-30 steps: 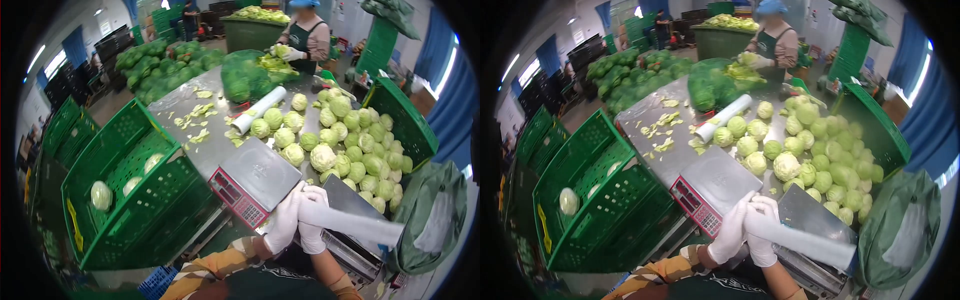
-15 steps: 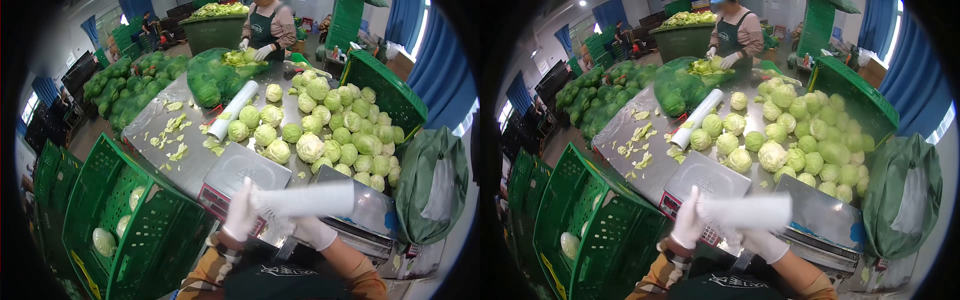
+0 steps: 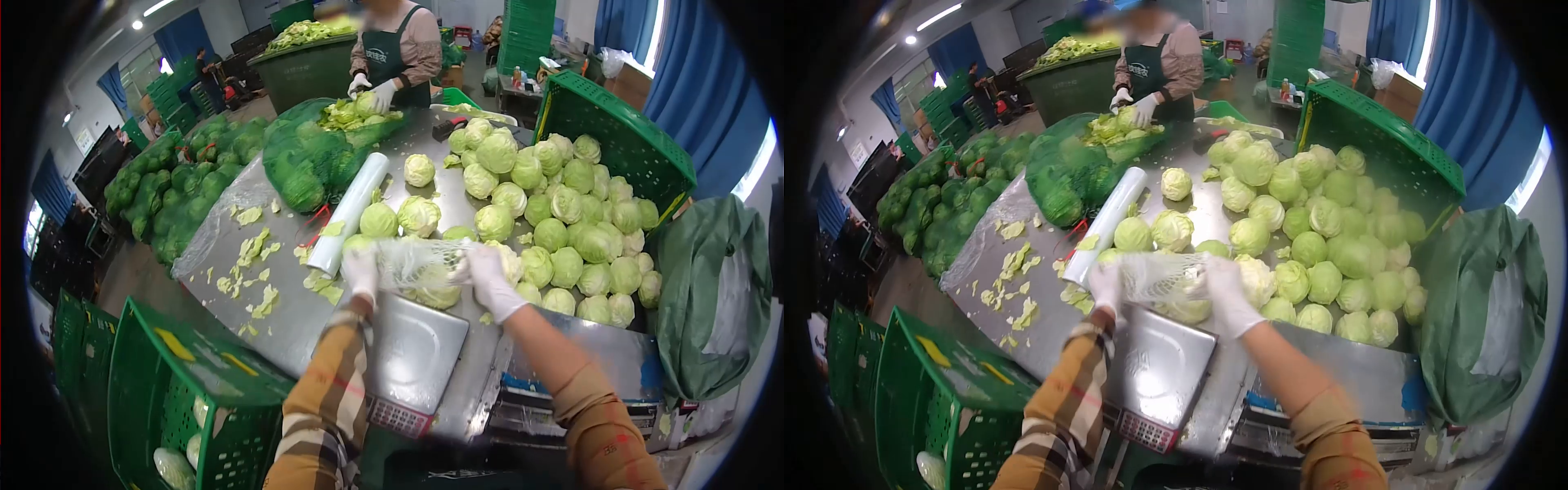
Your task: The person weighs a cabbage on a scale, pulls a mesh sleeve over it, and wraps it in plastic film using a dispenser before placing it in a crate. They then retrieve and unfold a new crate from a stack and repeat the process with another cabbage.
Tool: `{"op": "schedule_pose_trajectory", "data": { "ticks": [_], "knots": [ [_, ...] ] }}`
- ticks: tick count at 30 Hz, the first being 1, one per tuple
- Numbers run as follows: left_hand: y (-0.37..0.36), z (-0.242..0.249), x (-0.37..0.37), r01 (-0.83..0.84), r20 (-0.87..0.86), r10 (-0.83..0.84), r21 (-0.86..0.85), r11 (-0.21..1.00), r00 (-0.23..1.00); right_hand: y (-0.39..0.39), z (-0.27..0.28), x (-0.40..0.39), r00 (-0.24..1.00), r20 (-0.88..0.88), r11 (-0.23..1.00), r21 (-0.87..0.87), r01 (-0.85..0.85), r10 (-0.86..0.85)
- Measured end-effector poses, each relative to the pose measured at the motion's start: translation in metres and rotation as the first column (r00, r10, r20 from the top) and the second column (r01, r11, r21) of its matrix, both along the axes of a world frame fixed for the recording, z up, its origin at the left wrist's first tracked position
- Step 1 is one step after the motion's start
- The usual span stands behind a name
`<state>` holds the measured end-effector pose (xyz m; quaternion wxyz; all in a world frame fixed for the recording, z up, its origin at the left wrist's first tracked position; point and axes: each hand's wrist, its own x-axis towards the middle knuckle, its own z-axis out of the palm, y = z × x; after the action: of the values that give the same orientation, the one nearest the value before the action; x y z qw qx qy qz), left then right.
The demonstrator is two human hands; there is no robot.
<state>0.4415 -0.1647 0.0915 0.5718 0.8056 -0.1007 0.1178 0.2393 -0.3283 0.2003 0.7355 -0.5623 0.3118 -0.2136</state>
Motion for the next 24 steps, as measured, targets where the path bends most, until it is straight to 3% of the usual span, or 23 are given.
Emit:
{"op": "schedule_pose_trajectory", "data": {
  "ticks": [2,3,5,6,8,9,10,11,12,14,16,18,19,20,21,22,24],
  "knots": [
    [-0.034,0.08,0.018,0.0,-0.065,0.023,0.331,0.944,0.998,0.004,-0.015,0.038,0.992,-0.087,0.935,0.335,0.119,-0.095],
    [-0.054,0.083,0.04,0.004,-0.063,0.018,0.331,0.944,0.998,-0.002,-0.039,0.061,0.991,-0.084,0.934,0.335,0.122,-0.1],
    [-0.086,0.075,0.081,0.138,0.053,-0.204,0.57,0.81,0.977,-0.022,-0.101,0.111,0.977,-0.091,0.958,0.193,0.21,-0.195],
    [-0.1,0.067,0.096,0.139,0.057,-0.209,0.573,0.808,0.976,-0.023,-0.099,0.124,0.976,-0.087,0.957,0.197,0.213,-0.199],
    [-0.127,0.042,0.124,0.203,0.094,-0.405,0.75,0.629,0.909,-0.024,-0.084,0.142,0.925,-0.314,0.976,-0.11,0.19,-0.215],
    [-0.141,0.022,0.136,0.202,0.095,-0.405,0.75,0.63,0.91,-0.055,-0.206,0.205,0.91,-0.319,0.949,-0.254,0.189,-0.266],
    [-0.154,-0.001,0.145,0.279,0.006,-0.461,0.79,0.546,0.887,-0.061,-0.201,0.207,0.91,-0.319,0.949,-0.252,0.188,-0.265],
    [-0.164,-0.017,0.149,0.355,-0.091,-0.508,0.819,0.45,0.856,-0.063,-0.182,0.2,0.938,-0.297,0.981,0.016,0.193,-0.18],
    [-0.171,-0.01,0.139,0.358,-0.097,-0.511,0.822,0.442,0.854,-0.066,-0.17,0.195,0.962,-0.251,0.942,0.285,0.179,-0.107],
    [-0.176,0.025,0.107,0.476,-0.289,-0.472,0.809,0.344,0.833,-0.069,-0.172,0.193,0.963,-0.245,0.937,0.296,0.185,-0.113],
    [-0.176,-0.013,0.141,0.517,-0.348,-0.463,0.798,0.31,0.815,-0.067,-0.169,0.194,0.969,-0.221,0.938,0.3,0.172,-0.107],
    [-0.172,-0.084,0.187,0.641,-0.155,-0.7,0.572,0.512,0.697,-0.068,-0.152,0.191,0.977,-0.184,0.943,0.291,0.162,-0.111],
    [-0.162,-0.051,0.159,0.742,-0.093,-0.738,0.161,0.651,0.668,-0.067,-0.14,0.179,0.977,-0.177,0.942,0.291,0.169,-0.12],
    [-0.148,-0.014,0.131,0.747,-0.088,-0.744,0.162,0.645,0.662,-0.063,-0.125,0.16,0.99,0.006,0.99,0.023,0.137,-0.138],
    [-0.133,0.022,0.105,0.652,-0.294,-0.755,-0.382,0.655,0.586,-0.059,-0.103,0.141,0.978,0.184,0.957,-0.253,0.143,-0.098],
    [-0.121,0.04,0.088,0.285,-0.421,-0.808,-0.782,0.554,0.412,-0.058,-0.075,0.122,0.977,0.19,0.954,-0.26,0.147,-0.099],
    [-0.088,0.023,0.081,0.61,-0.124,-0.95,-0.741,0.281,0.287,-0.048,-0.007,0.08,0.925,0.11,0.829,-0.491,-0.268,0.365]
  ]
}}
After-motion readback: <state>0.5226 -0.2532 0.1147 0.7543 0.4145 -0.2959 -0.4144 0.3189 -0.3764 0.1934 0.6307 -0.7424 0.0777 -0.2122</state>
